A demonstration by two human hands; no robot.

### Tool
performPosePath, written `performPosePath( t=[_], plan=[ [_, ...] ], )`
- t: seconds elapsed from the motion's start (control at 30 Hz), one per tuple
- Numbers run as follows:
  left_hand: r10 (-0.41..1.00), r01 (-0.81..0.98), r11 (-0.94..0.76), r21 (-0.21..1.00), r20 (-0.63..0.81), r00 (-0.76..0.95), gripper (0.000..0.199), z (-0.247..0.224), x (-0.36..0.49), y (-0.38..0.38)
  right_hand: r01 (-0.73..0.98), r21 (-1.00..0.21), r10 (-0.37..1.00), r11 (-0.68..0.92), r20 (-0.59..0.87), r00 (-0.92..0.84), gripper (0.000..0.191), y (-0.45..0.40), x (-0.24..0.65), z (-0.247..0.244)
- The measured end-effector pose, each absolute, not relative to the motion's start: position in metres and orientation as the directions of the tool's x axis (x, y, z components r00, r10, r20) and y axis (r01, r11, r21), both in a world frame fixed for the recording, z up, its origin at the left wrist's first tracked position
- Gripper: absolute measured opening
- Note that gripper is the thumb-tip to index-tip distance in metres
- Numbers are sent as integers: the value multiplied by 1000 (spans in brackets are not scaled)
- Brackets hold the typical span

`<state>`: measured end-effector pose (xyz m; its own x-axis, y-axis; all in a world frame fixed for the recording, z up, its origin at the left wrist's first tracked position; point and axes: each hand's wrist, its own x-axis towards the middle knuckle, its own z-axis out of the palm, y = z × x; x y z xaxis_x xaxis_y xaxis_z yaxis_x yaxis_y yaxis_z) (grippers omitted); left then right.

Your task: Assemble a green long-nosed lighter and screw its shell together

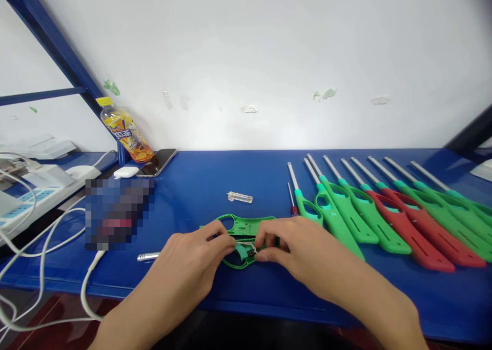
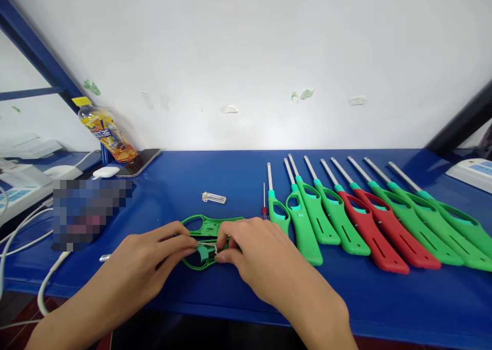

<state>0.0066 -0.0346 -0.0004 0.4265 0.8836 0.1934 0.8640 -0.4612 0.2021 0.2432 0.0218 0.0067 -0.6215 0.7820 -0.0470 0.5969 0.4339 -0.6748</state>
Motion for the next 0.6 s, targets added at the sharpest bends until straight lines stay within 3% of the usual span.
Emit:
performPosePath(
  t=[0.6],
  plan=[
    [904, 877, -426, 224, 143, 403, 25, -2, 7, -33, 607, -649, 782, 459, -29, -623, 20, 20, 243, 10]
  ],
)
